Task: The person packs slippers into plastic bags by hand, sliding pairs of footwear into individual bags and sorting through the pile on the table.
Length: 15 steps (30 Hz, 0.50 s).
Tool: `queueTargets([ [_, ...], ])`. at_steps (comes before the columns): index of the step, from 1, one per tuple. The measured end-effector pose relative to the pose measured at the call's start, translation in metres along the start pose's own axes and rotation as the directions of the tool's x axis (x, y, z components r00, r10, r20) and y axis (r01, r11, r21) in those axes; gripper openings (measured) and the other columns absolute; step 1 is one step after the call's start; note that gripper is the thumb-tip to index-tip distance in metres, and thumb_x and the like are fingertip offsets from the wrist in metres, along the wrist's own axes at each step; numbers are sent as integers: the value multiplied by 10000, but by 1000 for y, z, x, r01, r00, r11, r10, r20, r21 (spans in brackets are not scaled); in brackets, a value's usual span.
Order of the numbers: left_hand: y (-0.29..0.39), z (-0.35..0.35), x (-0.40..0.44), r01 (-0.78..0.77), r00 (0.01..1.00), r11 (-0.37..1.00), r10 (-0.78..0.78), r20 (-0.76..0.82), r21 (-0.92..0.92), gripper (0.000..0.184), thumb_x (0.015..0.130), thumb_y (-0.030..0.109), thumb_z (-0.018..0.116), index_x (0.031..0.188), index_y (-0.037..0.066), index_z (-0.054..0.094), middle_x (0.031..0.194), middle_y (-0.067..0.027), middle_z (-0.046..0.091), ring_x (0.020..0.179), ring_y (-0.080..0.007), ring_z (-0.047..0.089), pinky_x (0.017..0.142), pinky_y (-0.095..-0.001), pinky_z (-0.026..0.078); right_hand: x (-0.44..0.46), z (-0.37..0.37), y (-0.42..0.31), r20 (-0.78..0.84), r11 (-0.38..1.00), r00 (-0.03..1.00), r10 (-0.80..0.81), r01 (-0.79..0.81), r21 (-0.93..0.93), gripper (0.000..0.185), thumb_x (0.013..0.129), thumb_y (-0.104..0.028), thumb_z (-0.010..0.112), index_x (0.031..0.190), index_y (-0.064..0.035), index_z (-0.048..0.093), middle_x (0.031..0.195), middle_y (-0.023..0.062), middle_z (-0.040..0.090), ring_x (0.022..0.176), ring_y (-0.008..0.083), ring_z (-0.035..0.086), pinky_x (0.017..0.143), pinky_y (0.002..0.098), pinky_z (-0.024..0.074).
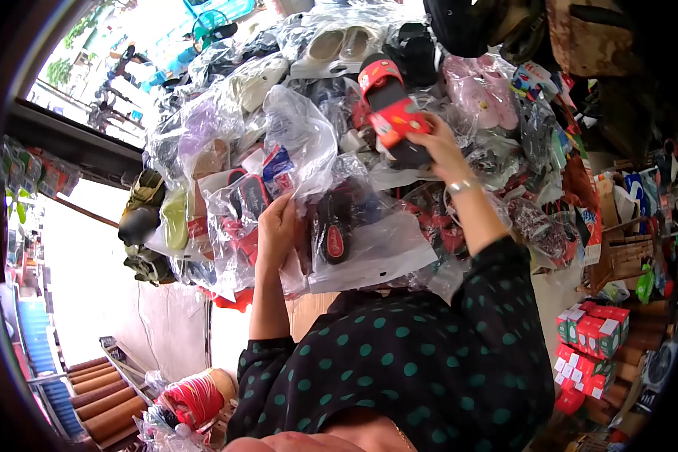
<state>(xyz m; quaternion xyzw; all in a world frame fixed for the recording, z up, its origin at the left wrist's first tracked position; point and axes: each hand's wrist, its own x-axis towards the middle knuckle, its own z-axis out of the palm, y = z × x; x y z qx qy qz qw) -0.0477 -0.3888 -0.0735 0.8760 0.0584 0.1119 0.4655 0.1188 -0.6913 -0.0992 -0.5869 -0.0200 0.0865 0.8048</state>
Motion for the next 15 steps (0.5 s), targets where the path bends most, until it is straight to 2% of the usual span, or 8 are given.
queueTargets([
  [1, -1, -2, 3, 95, 995, 992, -91, 50, -78, 209, 889, 130, 514, 1006, 4, 633, 771, -170, 616, 711, -239, 619, 670, -312, 465, -25, -8, -15, 56, 995, 996, 65, -69, 67, 504, 723, 12, 685, 1190, -15, 499, 1100, 96, 588, 995, 183, 587, 866, 298, 483],
  [3, -8, 0, 12, 131, 990, 986, -124, 71, -101, 205, 883, 123, 518, 1003, -2, 629, 711, -150, 609, 654, -188, 605, 634, -291, 461, -80, -14, -35, 120, 991, 992, 29, -45, 128, 592, 710, 54, 650, 1267, -25, 465, 1168, 87, 578, 1057, 199, 577, 899, 319, 476],
  [5, -9, 12, 22, -34, 999, 993, 29, -45, -110, 190, 896, 97, 537, 1021, -10, 631, 709, -33, 621, 629, -79, 554, 582, -233, 446, -123, -33, -27, 185, 956, 973, 141, -182, 230, 743, 666, 60, 661, 1349, -15, 380, 1253, 123, 539, 1125, 231, 546, 957, 343, 441],
  [7, 0, 23, 31, -9, 998, 988, -2, -67, -155, 155, 865, 83, 554, 968, 8, 641, 699, -96, 621, 603, -129, 557, 591, -267, 446, -158, -15, -31, 276, 898, 952, 131, -232, 374, 804, 608, -8, 704, 1341, 4, 375, 1244, 129, 542, 1144, 235, 529, 1005, 362, 390],
  [9, 4, 34, 40, -40, 995, 989, 26, -101, -145, 143, 850, 70, 584, 967, 10, 641, 698, -83, 622, 609, -104, 549, 591, -246, 443, -177, -17, -16, 367, 899, 911, 185, -308, 311, 821, 586, -43, 733, 1330, -1, 390, 1236, 111, 550, 1132, 212, 534, 993, 341, 391],
  [11, 7, 45, 49, -133, 984, 956, 95, -152, -261, 134, 839, 68, 614, 954, 2, 636, 693, -39, 615, 616, -78, 532, 580, -234, 435, -181, -18, -2, 449, 965, 875, 181, -247, 93, 801, 594, -38, 741, 1319, -3, 404, 1233, 94, 553, 1121, 194, 539, 986, 332, 391],
  [13, 8, 54, 57, -64, 987, 832, -29, -158, -551, 123, 846, 78, 617, 941, 3, 635, 677, -21, 597, 607, -63, 505, 561, -225, 414, -187, -3, 0, 433, 947, 876, 210, -292, 132, 768, 615, -23, 742, 1310, -6, 416, 1222, 83, 561, 1112, 175, 544, 973, 317, 403],
  [15, 31, 41, 56, -7, 985, 868, -80, -153, -497, 116, 849, 82, 619, 933, 4, 634, 670, -17, 586, 606, -59, 500, 557, -220, 406, -192, 14, -7, 311, 818, 880, 358, -457, 350, 753, 649, 3, 723, 1326, -8, 393, 1210, 85, 566, 1108, 164, 543, 961, 296, 409],
])
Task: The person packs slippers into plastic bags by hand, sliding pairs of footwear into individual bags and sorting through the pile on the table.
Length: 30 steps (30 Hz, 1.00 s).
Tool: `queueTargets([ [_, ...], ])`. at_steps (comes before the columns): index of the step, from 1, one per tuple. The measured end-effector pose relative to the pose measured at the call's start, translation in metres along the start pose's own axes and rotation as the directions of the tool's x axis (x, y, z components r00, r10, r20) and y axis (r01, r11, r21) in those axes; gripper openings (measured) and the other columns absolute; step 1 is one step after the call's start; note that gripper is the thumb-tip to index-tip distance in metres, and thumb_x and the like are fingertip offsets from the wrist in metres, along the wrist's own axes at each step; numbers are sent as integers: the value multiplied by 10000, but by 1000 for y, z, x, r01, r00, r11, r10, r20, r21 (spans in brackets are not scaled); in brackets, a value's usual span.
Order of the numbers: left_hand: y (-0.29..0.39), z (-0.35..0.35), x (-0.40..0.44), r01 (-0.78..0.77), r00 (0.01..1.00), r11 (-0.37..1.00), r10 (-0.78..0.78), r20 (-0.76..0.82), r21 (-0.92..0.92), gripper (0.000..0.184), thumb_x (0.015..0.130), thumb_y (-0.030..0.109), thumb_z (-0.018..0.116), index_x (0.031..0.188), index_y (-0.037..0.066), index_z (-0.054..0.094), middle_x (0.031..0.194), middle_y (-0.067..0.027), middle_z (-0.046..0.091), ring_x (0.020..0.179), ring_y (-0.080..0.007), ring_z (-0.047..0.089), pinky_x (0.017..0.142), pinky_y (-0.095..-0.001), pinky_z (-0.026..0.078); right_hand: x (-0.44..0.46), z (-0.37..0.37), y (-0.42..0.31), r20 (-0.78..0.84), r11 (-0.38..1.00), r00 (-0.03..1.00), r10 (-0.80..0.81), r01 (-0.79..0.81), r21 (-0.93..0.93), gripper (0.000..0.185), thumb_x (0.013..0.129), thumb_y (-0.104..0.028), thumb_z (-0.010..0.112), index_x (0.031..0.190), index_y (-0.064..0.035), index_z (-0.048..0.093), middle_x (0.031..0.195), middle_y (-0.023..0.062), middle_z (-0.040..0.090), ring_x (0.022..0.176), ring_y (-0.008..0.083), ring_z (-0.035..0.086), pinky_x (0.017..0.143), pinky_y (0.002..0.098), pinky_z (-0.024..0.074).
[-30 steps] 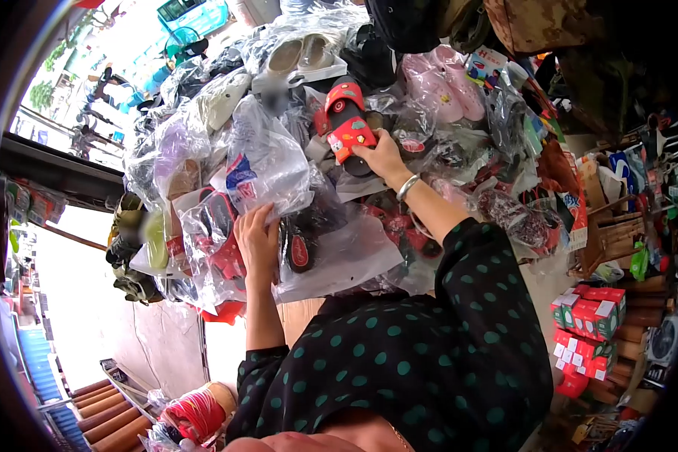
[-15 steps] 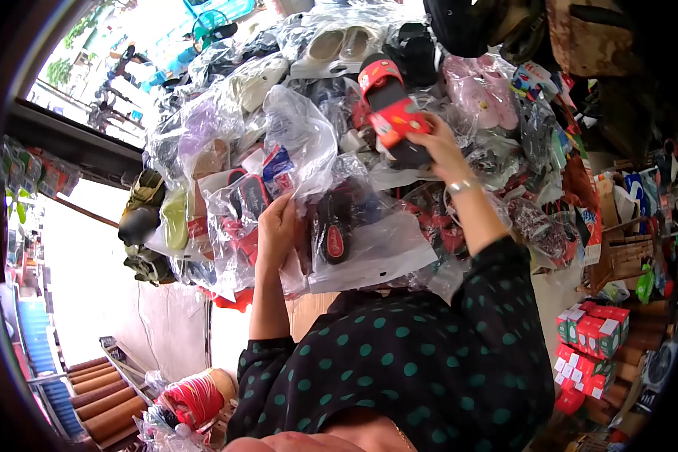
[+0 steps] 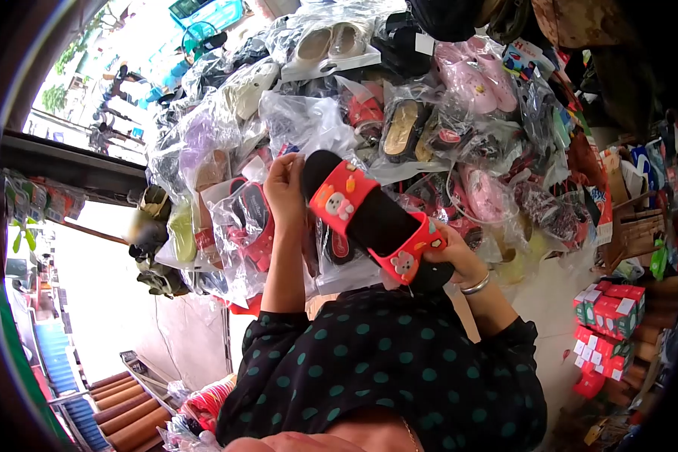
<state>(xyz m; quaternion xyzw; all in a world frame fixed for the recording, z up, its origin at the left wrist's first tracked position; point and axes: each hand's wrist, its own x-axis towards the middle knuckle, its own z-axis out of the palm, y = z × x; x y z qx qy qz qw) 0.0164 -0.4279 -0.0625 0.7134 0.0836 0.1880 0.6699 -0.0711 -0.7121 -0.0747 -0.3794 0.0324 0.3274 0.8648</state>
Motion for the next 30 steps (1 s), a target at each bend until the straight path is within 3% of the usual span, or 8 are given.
queueTargets([
  [6, 18, 11, -13, -326, 941, 872, 336, 38, 365, 63, 837, 89, 642, 873, 37, 644, 708, -54, 594, 599, -129, 551, 542, -259, 431, 9, 5, 1, -36, 871, 971, -237, 196, -451, 551, 717, 19, 672, 1221, -12, 450, 1195, 67, 531, 1139, 159, 502, 975, 311, 392],
  [8, 9, 19, -24, -496, 867, 734, 449, 216, 464, 84, 779, 86, 668, 859, 72, 646, 771, -85, 592, 647, -247, 567, 580, -324, 456, 13, 7, 1, 179, 614, 940, -291, 327, -719, 510, 731, 21, 654, 1206, -3, 468, 1210, 75, 518, 1145, 150, 490, 974, 311, 390],
  [10, 21, 25, -38, -746, 659, 483, 635, 404, 458, 143, 723, 45, 656, 846, 112, 628, 761, -45, 557, 691, -234, 550, 624, -339, 439, 16, 10, 10, 166, 720, 952, -256, 302, -624, 487, 735, 34, 634, 1197, -4, 488, 1194, 84, 539, 1130, 162, 515, 966, 306, 403],
  [13, 23, 12, -55, -748, 650, 491, 678, 343, 447, 162, 721, 10, 646, 849, 101, 612, 755, -48, 565, 683, -244, 555, 614, -347, 439, 26, 4, 25, -57, 994, 993, -100, 103, 37, 553, 735, 23, 647, 1253, -11, 457, 1161, 117, 582, 1070, 216, 583, 929, 348, 473],
  [16, -4, -9, -57, -709, 673, 476, 676, 300, 520, 189, 724, -51, 618, 861, 75, 585, 732, -69, 571, 646, -252, 554, 582, -337, 436, 22, 34, 8, 12, 917, 995, -101, 89, 388, 560, 755, -26, 654, 1270, 0, 436, 1184, 134, 573, 1076, 242, 585, 936, 383, 481],
  [20, -6, -1, -97, -558, 825, 752, 546, 142, 352, 131, 780, -93, 560, 843, 20, 538, 690, -120, 552, 604, -246, 557, 555, -312, 442, 34, 40, 25, 33, 847, 998, -58, 32, 531, 523, 787, -44, 633, 1267, 12, 433, 1179, 138, 576, 1063, 254, 593, 937, 400, 480],
  [26, -5, -6, -121, -285, 952, 948, 296, -70, 139, 101, 875, -67, 484, 842, 28, 487, 774, -50, 538, 674, -124, 511, 642, -245, 432, 31, 38, 12, -31, 940, 977, -211, 211, 267, 529, 769, 15, 637, 1265, -14, 454, 1170, 96, 578, 1086, 194, 569, 932, 321, 471],
  [30, -9, 7, -117, -217, 964, 926, 154, 215, 309, 89, 850, -32, 502, 927, 12, 514, 755, -83, 589, 684, -136, 548, 622, -290, 459, 39, 45, 5, 19, 952, 954, -300, 298, 65, 563, 742, 44, 656, 1266, -19, 461, 1158, 60, 579, 1089, 143, 546, 949, 276, 424],
])
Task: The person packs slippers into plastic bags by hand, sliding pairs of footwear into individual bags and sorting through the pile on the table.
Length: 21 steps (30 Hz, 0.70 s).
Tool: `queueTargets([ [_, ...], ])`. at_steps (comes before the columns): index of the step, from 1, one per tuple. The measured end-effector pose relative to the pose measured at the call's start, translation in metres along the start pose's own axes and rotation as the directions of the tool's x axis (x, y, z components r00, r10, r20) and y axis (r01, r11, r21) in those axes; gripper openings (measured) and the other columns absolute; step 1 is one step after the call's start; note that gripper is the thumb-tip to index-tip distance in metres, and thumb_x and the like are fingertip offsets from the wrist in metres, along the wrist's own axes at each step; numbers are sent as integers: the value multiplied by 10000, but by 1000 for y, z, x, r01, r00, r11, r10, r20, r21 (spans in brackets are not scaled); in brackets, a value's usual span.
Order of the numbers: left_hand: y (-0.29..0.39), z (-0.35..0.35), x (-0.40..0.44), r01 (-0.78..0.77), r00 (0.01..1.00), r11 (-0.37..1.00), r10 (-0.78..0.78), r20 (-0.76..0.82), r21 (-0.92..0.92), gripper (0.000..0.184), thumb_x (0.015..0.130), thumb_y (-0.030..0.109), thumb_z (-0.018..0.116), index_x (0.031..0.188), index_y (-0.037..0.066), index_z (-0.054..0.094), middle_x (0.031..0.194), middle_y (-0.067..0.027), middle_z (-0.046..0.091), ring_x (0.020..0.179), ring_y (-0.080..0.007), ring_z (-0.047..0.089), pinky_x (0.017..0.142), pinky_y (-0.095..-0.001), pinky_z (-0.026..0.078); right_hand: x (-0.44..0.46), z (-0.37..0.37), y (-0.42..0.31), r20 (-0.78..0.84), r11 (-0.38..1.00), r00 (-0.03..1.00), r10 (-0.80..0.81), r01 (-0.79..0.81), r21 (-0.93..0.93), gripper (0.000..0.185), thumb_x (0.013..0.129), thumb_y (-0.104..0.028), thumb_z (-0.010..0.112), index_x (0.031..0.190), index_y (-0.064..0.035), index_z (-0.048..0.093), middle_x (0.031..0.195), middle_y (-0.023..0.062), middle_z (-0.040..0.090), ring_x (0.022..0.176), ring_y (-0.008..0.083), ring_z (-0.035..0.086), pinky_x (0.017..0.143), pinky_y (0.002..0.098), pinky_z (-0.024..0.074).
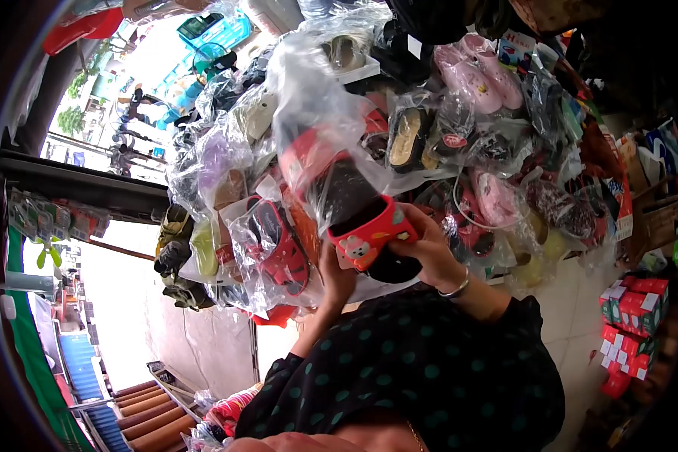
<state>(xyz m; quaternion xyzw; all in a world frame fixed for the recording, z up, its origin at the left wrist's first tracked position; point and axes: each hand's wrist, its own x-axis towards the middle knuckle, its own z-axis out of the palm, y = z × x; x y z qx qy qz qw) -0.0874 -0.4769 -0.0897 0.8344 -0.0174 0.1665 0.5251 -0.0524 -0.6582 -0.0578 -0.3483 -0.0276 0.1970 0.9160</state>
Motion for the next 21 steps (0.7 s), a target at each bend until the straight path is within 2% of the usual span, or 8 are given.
queueTargets([
  [2, -3, 10, -5, 66, 998, 994, -65, 18, -87, 76, 854, -16, 523, 927, 1, 510, 756, -109, 591, 687, -115, 551, 614, -292, 459, 5, -1, 0, 17, 993, 1000, -2, 4, -120, 570, 755, 42, 652, 1282, -10, 440, 1162, 46, 564, 1086, 113, 527, 948, 258, 402],
  [4, -9, -11, -3, 353, 898, 927, -298, 325, -127, 87, 859, 4, 541, 941, -1, 513, 730, -101, 576, 683, -111, 556, 615, -287, 463, 8, -8, 9, 19, 934, 991, -131, 130, -333, 568, 777, 43, 635, 1297, 2, 410, 1169, 55, 548, 1073, 107, 524, 936, 256, 408],
  [5, -23, -22, -2, 276, 901, 959, -280, 333, 58, 96, 862, 30, 559, 946, -2, 525, 696, -62, 564, 708, -125, 574, 651, -273, 467, 9, -14, 14, -6, 921, 992, -127, 116, -372, 564, 794, 28, 626, 1306, 13, 388, 1176, 71, 534, 1079, 106, 514, 931, 258, 413],
  [6, -23, -29, 0, 364, 904, 924, -320, 284, -116, 129, 863, 43, 567, 979, 2, 526, 795, -79, 564, 782, -118, 566, 685, -254, 463, 9, -19, 18, -8, 921, 992, -123, 111, -375, 564, 794, 28, 626, 1306, 13, 388, 1176, 71, 534, 1079, 106, 514, 931, 258, 413],
  [9, -23, -27, 18, 195, 977, 946, -209, -31, -258, 220, 835, 39, 597, 1041, 12, 525, 963, -134, 555, 862, -158, 574, 744, -288, 467, 9, -31, 30, 0, 804, 970, -245, 203, -559, 585, 757, 34, 628, 1295, 25, 398, 1244, 140, 496, 1158, 175, 484, 930, 297, 429],
  [14, 24, -16, 77, -257, 963, 873, 266, 37, 414, 371, 734, 37, 649, 1089, 54, 546, 1047, -145, 549, 927, -324, 556, 824, -398, 457, 6, -22, 36, 69, 667, 949, -309, 268, -695, 540, 728, 22, 630, 1243, 42, 468, 1337, 196, 430, 1218, 217, 455, 935, 314, 433],
  [16, 12, -12, 86, -331, 932, 840, 361, 11, 430, 321, 720, 64, 658, 1032, 82, 584, 919, -98, 560, 852, -295, 551, 758, -390, 465, 5, -18, 35, 69, 611, 947, -312, 256, -749, 509, 755, 6, 647, 1236, 31, 482, 1296, 157, 481, 1175, 201, 495, 923, 294, 443],
  [21, 31, -12, 63, -536, 838, 738, 524, 152, 409, 117, 761, 84, 643, 872, 116, 622, 669, -34, 527, 617, -208, 529, 573, -332, 417, 5, -22, 41, -179, 999, 983, -30, 23, -40, 390, 824, -46, 630, 1196, -2, 521, 1158, 100, 586, 1039, 181, 588, 872, 280, 488],
])
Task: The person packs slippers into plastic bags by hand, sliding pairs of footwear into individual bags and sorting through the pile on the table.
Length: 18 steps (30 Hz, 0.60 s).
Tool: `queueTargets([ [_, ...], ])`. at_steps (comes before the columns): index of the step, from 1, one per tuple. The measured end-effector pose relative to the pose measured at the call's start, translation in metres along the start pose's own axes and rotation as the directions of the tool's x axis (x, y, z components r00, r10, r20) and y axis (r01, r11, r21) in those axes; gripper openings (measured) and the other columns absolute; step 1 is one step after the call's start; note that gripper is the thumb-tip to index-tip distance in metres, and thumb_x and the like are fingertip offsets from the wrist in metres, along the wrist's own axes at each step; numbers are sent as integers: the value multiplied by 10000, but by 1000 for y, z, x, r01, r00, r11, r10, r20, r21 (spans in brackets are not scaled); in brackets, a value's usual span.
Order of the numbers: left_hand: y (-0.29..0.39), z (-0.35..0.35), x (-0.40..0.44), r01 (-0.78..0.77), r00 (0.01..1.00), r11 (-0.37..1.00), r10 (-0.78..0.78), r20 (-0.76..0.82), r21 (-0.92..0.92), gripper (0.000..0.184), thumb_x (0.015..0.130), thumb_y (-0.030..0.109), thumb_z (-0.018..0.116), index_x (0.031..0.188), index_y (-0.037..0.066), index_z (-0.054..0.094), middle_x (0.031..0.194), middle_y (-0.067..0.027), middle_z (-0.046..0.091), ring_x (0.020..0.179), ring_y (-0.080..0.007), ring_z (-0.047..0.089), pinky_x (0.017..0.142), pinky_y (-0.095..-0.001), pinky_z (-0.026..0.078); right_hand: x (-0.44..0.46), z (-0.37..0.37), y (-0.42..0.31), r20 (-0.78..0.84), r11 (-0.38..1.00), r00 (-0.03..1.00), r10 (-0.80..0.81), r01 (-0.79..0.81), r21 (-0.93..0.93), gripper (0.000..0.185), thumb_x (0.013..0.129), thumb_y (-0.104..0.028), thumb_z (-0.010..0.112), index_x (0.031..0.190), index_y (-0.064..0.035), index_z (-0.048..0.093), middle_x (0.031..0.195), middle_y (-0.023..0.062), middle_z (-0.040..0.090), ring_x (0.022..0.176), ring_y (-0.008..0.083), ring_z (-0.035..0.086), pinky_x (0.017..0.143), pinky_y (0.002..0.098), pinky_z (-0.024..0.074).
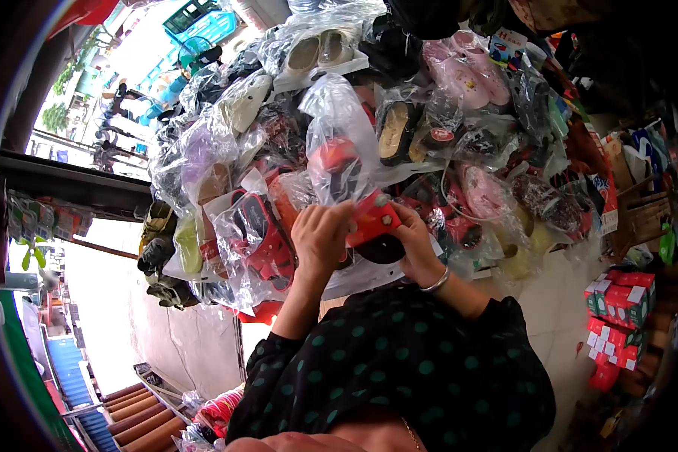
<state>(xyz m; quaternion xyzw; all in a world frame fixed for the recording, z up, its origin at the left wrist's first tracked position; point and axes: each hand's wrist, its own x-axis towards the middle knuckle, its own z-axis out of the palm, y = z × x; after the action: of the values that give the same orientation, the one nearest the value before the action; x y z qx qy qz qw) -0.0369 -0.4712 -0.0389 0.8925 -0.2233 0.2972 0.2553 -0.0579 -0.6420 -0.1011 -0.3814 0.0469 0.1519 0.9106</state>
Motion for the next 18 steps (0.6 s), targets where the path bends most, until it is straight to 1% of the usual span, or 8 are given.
queueTargets([
  [1, -8, 4, -8, 26, 999, 1000, -26, -31, -11, 119, 764, 80, 644, 876, 114, 624, 654, -41, 539, 593, -211, 535, 561, -337, 421, 0, 2, -3, 21, 965, 994, 103, -105, 239, 353, 844, -63, 619, 1182, -12, 531, 1110, 82, 613, 993, 173, 612, 857, 279, 502],
  [6, 9, -6, -28, 177, 983, 981, -172, 58, -77, 106, 766, 28, 654, 865, 61, 637, 695, -104, 619, 593, -264, 594, 557, -363, 462, 6, 9, 8, -24, 914, 988, 151, -130, 385, 324, 864, -72, 585, 1182, -27, 533, 1083, 70, 619, 969, 155, 618, 842, 280, 507],
  [12, 8, -11, -8, 166, 985, 983, -169, -32, -76, 48, 803, 52, 629, 849, 56, 642, 660, -95, 604, 571, -259, 581, 544, -360, 454, 17, 27, 6, 144, 920, 967, -212, 247, -304, 424, 872, -99, 554, 1274, -5, 454, 1168, 91, 565, 1068, 184, 546, 928, 285, 410],
  [13, 12, -10, -2, 104, 990, 995, -102, 95, -9, 80, 782, 79, 615, 859, 65, 632, 663, -76, 587, 600, -243, 580, 591, -352, 452, 23, 19, 9, 151, 919, 965, -213, 251, -305, 424, 872, -99, 554, 1274, -5, 454, 1168, 91, 565, 1068, 184, 546, 928, 285, 410],
  [15, 25, -8, 5, -30, 936, 994, -8, 353, 101, 149, 741, 133, 588, 879, 82, 613, 668, -40, 553, 659, -209, 578, 683, -335, 448, 30, 13, 15, 280, 694, 937, -210, 344, -632, 491, 866, -141, 575, 1313, -15, 417, 1223, 124, 534, 1126, 227, 508, 972, 337, 375],
  [16, 32, 2, -4, -169, 949, 977, 198, 245, -132, 166, 732, 150, 581, 887, 97, 609, 687, -27, 538, 705, -192, 570, 727, -331, 439, 32, 16, 8, 224, 296, 926, -305, 316, -901, 529, 872, -204, 571, 1340, -31, 393, 1304, 153, 470, 1192, 253, 457, 1011, 371, 339],
  [17, 40, 12, -14, -323, 924, 884, 372, 91, -339, 184, 722, 166, 574, 896, 112, 604, 705, -13, 523, 751, -176, 562, 771, -328, 430, 30, 34, -16, 349, 454, 892, -289, 448, -770, 515, 894, -202, 537, 1354, -36, 375, 1352, 156, 421, 1241, 242, 412, 1039, 371, 317],
  [18, 49, 12, -16, -358, 898, 885, 414, 150, -297, 197, 711, 167, 576, 901, 124, 600, 727, -1, 516, 769, -169, 555, 781, -329, 428, 32, 32, -18, 429, 328, 856, -287, 509, -796, 508, 895, -174, 537, 1355, -31, 374, 1349, 157, 419, 1248, 230, 404, 1046, 360, 308],
])
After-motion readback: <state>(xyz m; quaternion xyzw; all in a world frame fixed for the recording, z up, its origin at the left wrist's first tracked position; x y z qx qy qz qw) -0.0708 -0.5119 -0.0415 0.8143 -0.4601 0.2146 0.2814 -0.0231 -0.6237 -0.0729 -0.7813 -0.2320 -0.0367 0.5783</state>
